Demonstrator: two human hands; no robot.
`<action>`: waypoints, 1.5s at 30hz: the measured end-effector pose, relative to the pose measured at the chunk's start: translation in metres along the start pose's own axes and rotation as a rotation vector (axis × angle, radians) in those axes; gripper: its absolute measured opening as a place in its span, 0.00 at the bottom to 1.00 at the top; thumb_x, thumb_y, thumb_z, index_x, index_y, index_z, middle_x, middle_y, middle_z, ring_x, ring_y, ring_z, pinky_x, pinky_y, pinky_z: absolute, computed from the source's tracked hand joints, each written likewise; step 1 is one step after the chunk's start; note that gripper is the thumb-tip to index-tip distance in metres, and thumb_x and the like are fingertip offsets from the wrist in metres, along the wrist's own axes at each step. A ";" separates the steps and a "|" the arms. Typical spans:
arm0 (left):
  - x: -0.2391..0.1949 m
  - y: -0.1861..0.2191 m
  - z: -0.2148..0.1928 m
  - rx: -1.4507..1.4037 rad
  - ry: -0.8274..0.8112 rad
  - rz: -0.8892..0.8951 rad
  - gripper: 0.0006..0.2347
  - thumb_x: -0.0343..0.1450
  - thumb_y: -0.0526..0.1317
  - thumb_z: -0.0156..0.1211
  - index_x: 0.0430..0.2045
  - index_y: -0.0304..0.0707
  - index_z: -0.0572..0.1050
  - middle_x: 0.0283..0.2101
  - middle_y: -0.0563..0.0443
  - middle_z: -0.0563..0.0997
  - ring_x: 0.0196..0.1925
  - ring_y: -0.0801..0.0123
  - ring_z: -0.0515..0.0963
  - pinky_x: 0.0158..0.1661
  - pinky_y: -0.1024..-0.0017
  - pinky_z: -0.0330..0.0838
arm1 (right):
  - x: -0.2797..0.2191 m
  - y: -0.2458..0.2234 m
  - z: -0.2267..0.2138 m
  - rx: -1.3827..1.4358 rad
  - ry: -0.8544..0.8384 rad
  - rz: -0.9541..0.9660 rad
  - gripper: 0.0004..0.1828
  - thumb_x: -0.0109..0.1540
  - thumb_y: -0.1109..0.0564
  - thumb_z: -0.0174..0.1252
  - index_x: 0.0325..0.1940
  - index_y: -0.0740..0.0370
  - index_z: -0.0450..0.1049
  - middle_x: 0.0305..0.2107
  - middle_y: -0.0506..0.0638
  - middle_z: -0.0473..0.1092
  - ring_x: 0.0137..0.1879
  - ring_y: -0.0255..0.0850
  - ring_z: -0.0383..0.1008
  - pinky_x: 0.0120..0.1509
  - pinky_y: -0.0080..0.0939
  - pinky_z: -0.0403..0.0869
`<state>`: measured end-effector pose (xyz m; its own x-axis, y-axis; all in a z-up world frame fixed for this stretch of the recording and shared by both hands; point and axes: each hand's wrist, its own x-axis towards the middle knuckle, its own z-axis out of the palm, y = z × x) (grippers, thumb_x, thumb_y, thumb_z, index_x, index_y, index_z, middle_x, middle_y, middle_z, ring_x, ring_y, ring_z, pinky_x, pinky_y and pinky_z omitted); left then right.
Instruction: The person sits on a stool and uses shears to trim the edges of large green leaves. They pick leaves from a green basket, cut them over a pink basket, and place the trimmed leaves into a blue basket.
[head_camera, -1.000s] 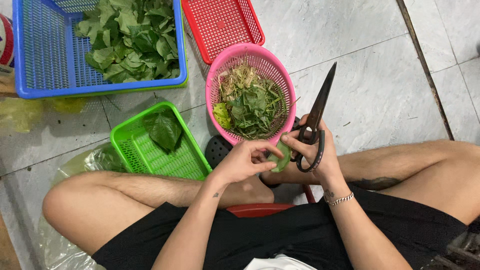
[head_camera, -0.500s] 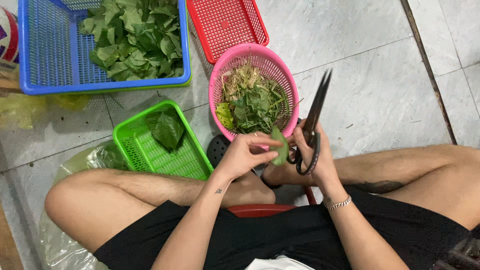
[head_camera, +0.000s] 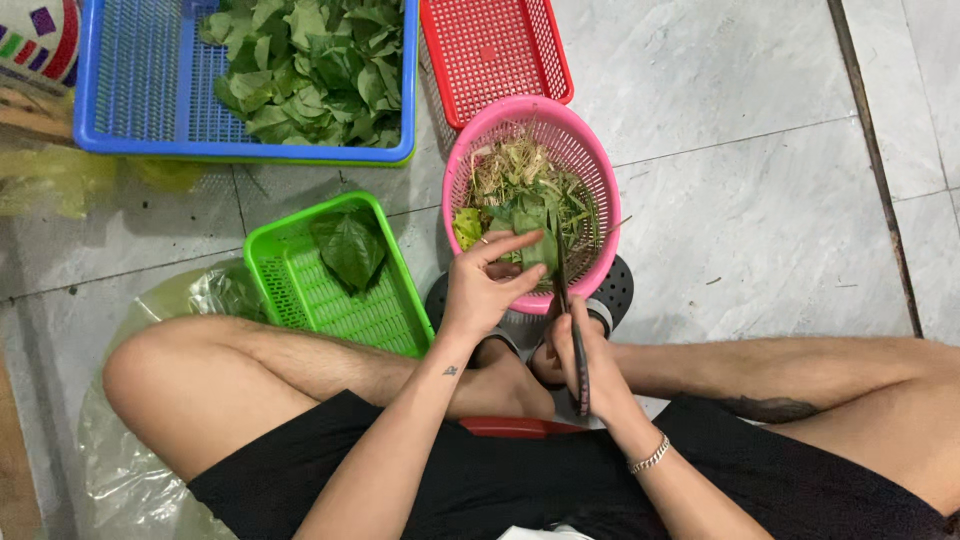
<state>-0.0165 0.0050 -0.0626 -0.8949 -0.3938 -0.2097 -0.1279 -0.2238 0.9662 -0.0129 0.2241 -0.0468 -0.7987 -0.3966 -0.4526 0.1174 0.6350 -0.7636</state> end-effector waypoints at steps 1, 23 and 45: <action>0.000 0.000 0.002 -0.006 0.020 -0.016 0.26 0.69 0.38 0.95 0.64 0.52 0.94 0.62 0.50 0.89 0.48 0.75 0.91 0.52 0.74 0.95 | -0.004 -0.006 -0.003 -0.008 -0.017 0.007 0.34 0.84 0.30 0.31 0.74 0.52 0.71 0.35 0.76 0.83 0.49 0.76 0.90 0.53 0.72 0.85; -0.001 0.000 0.003 -0.071 0.075 -0.019 0.26 0.68 0.34 0.94 0.63 0.48 0.94 0.62 0.44 0.87 0.47 0.71 0.91 0.49 0.68 0.96 | 0.001 0.007 -0.007 0.048 -0.010 -0.016 0.31 0.83 0.27 0.44 0.65 0.49 0.79 0.25 0.62 0.82 0.43 0.73 0.90 0.54 0.70 0.82; 0.006 -0.039 -0.014 -0.098 0.095 -0.047 0.30 0.65 0.37 0.97 0.64 0.41 0.89 0.58 0.48 0.90 0.58 0.67 0.88 0.58 0.70 0.92 | 0.007 0.010 -0.015 0.242 -0.110 -0.011 0.24 0.87 0.37 0.40 0.59 0.53 0.74 0.29 0.59 0.70 0.37 0.55 0.75 0.46 0.54 0.76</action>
<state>-0.0111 -0.0010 -0.1035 -0.8440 -0.4620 -0.2724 -0.1224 -0.3286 0.9365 -0.0263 0.2381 -0.0506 -0.7335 -0.4807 -0.4805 0.2573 0.4579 -0.8509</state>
